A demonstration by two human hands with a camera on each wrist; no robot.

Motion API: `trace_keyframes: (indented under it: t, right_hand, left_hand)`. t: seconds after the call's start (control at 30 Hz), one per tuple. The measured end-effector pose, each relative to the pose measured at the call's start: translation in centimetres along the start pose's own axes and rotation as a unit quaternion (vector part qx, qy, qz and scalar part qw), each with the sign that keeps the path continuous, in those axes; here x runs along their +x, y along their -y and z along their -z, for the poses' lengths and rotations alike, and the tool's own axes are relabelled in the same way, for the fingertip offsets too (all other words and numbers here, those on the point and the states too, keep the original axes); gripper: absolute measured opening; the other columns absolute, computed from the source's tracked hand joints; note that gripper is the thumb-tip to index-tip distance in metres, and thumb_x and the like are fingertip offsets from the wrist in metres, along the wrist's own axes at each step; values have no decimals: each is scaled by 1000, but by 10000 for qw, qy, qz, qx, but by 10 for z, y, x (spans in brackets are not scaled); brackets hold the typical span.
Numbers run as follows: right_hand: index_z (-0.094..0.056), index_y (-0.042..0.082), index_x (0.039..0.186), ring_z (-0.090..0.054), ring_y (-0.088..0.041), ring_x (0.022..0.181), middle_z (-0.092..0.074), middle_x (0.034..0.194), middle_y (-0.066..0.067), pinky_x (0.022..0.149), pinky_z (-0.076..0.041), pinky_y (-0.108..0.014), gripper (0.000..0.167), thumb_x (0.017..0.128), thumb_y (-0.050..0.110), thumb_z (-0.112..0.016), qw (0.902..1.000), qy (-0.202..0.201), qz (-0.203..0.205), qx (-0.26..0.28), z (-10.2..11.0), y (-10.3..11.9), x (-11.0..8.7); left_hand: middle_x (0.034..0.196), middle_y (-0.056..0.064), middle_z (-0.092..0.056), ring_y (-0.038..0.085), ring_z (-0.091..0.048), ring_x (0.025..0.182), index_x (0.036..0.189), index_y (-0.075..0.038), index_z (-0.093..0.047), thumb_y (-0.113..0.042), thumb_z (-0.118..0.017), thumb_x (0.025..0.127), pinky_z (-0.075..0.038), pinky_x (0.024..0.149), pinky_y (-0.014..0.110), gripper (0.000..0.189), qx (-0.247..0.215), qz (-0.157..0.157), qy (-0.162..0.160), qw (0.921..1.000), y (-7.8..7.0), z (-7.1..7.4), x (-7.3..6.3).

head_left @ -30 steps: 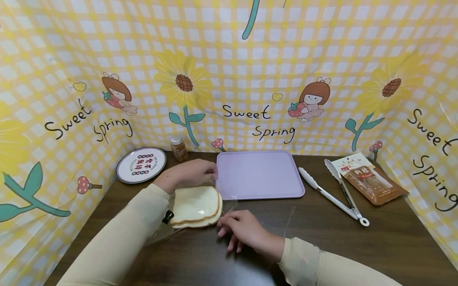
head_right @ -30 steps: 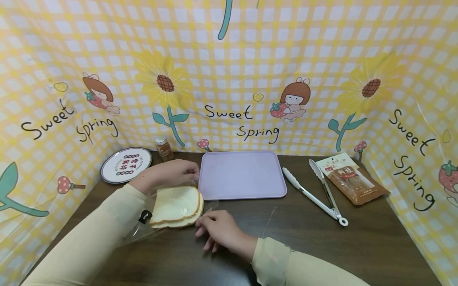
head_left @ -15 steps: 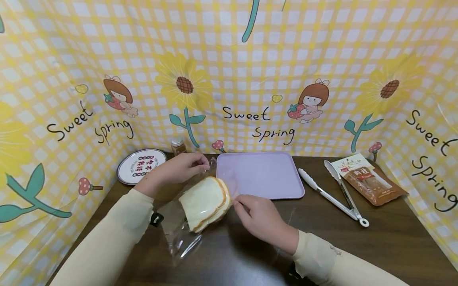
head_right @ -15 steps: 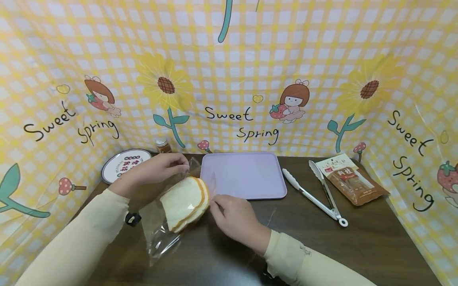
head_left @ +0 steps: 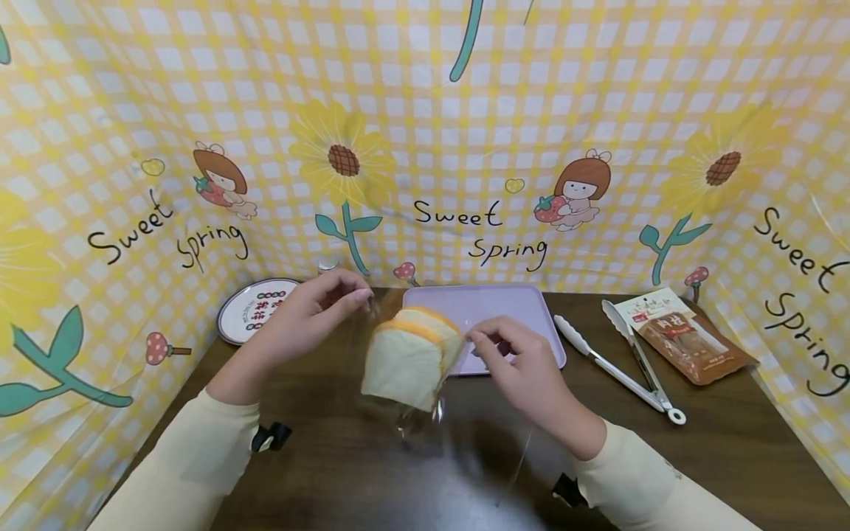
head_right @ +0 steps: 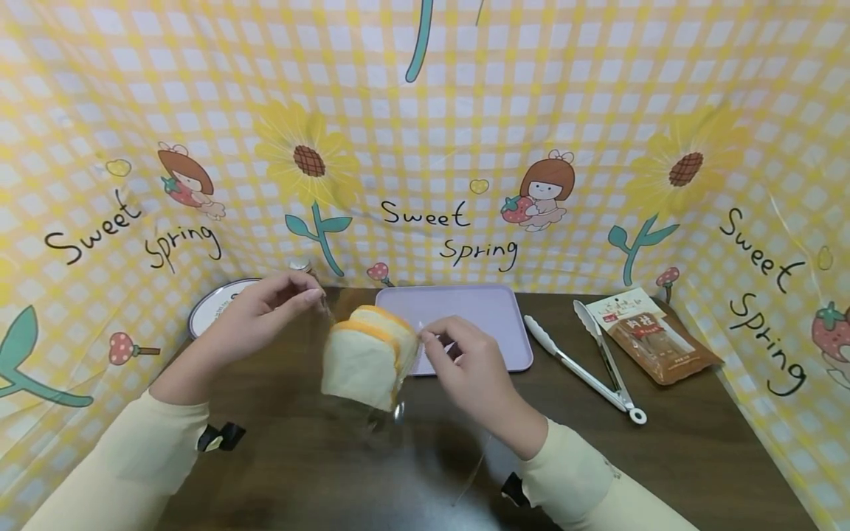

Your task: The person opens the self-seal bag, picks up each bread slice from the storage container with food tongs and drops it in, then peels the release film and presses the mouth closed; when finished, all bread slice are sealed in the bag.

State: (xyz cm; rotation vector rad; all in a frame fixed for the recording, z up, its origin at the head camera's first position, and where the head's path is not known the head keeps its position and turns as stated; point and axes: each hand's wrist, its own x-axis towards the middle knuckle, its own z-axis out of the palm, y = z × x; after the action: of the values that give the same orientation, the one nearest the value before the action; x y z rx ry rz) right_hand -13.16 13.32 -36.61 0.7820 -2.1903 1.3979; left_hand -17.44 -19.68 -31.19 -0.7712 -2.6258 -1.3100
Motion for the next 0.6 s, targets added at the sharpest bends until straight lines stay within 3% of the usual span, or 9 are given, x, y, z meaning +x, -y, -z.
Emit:
trace_keyframes:
  t: [0.17, 0.33, 0.43, 0.6]
  right_hand:
    - [-78, 6, 106, -71, -10, 82, -78, 101, -11, 70, -61, -25, 17, 108, 6, -61, 9974, -145, -490, 500, 17, 14, 9]
    - [-81, 7, 111, -72, -13, 84, -79, 106, -9, 71, -61, -25, 20, 107, 5, -61, 9983, -365, -276, 353, 30, 24, 18]
    - [-81, 7, 112, -72, -12, 84, -79, 108, -7, 72, -61, -24, 21, 107, 4, -61, 9983, -421, -201, 335, 37, 29, 22]
    - [-81, 9, 111, -71, -15, 83, -79, 105, 1, 75, -60, -25, 23, 110, 9, -58, 9953, -295, -599, 694, 48, 35, 25]
  left_hand:
    - [106, 7, -71, 12, -71, 97, 116, -10, -66, -15, -56, 112, -57, 79, 23, 11, -446, -521, -358, 9970, -18, -1, -13]
    - [102, 6, -70, 15, -71, 95, 117, -5, -66, -4, -57, 110, -58, 81, 20, 11, -644, -1031, -643, 9905, -35, -4, -19]
    - [100, 3, -71, 15, -71, 94, 116, -4, -66, 0, -58, 108, -58, 80, 20, 12, -735, -1191, -889, 9862, -43, -4, -23]
    - [97, 2, -71, 11, -70, 94, 116, -4, -66, 3, -58, 107, -55, 77, 20, 13, -738, -1275, -1222, 9815, -49, 0, -34]
